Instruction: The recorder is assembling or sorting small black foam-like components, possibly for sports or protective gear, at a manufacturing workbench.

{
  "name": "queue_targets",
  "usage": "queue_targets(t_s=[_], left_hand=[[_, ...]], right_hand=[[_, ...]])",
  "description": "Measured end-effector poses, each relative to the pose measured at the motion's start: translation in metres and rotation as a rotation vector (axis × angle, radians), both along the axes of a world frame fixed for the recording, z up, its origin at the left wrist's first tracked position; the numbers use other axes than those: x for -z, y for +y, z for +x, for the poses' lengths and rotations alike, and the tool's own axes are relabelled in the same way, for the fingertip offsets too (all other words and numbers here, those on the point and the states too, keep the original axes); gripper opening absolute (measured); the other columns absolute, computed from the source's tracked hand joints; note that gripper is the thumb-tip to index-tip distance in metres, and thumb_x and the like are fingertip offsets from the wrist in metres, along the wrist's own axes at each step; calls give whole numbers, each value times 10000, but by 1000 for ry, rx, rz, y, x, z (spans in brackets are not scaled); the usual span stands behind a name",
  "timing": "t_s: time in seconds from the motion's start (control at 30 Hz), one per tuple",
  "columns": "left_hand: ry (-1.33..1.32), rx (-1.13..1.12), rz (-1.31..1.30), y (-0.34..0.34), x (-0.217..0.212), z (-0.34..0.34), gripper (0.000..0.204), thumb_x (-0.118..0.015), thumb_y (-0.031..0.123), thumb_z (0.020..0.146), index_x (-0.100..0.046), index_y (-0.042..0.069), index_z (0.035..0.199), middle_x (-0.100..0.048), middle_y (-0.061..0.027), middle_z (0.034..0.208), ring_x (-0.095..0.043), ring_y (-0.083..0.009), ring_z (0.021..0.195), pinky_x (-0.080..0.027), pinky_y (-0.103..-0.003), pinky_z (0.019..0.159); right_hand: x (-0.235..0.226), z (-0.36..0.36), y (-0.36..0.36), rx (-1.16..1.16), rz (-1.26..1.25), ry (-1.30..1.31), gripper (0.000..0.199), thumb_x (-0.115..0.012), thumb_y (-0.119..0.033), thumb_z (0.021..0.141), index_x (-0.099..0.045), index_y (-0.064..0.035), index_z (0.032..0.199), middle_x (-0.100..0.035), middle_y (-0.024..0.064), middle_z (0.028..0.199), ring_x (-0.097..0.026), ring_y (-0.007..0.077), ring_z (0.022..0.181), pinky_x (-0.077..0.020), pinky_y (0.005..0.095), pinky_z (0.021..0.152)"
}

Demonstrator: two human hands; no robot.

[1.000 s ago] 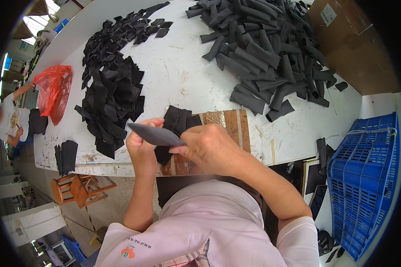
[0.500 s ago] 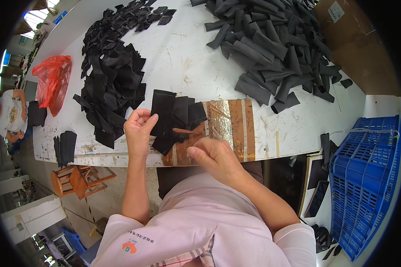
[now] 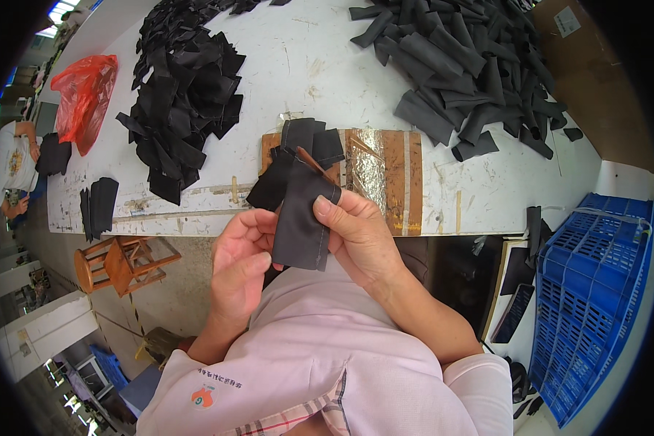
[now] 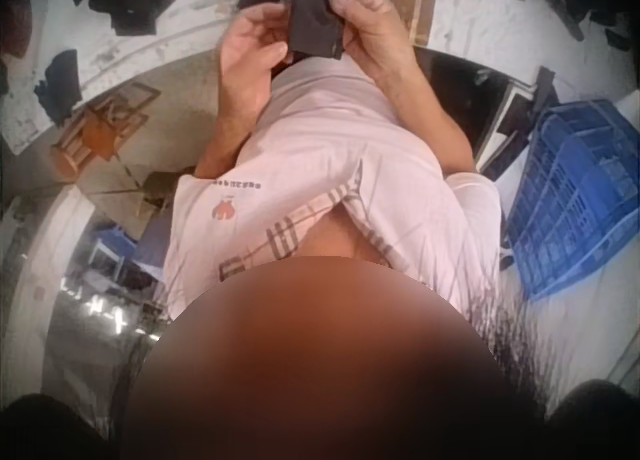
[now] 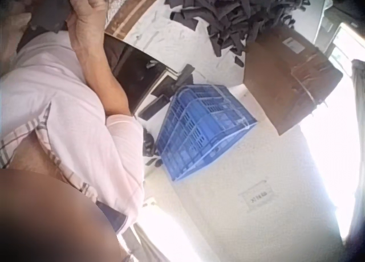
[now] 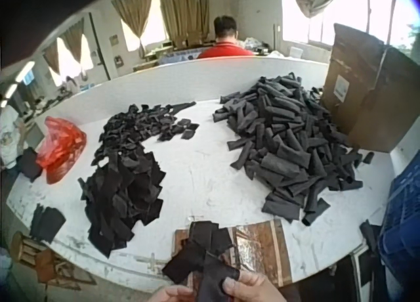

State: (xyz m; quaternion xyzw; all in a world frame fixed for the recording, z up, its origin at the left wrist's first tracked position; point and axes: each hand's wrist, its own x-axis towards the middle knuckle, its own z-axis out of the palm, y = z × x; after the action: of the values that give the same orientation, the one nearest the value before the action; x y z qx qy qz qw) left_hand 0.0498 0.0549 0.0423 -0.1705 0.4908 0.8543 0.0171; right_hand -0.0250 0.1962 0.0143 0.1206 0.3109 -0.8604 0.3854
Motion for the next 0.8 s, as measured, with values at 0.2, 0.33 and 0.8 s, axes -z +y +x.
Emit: queue_targets(t_s=[0.2, 0.33, 0.8], left_hand=[[-42, 32, -128, 9, -1, 10, 283, -567, 28, 720, -491, -36, 985, -571, -69, 882, -537, -106, 760, -441, -232, 682], [-126, 11, -140, 9, -1, 11, 238, -559, 12, 728, -511, -38, 956, -588, -74, 838, -547, -107, 706, -443, -233, 667], [-47, -23, -76, 10, -1, 11, 188, -559, 23, 753, -520, -33, 929, -588, -76, 809, -544, -113, 668, -422, -225, 609]], right_hand=[[0, 2, 3, 32, -30, 6, 143, -548, -122, 839, -581, -9, 920, -617, 62, 866, -588, 115, 773, -498, 259, 710], [-1, 3, 2, 42, -42, -3, 149, -549, -126, 838, -579, -9, 926, -617, 69, 869, -594, 123, 766, -501, 261, 708], [2, 0, 2, 47, -37, -22, 151, -556, -129, 834, -566, -7, 922, -616, 76, 868, -598, 131, 765, -503, 269, 708]])
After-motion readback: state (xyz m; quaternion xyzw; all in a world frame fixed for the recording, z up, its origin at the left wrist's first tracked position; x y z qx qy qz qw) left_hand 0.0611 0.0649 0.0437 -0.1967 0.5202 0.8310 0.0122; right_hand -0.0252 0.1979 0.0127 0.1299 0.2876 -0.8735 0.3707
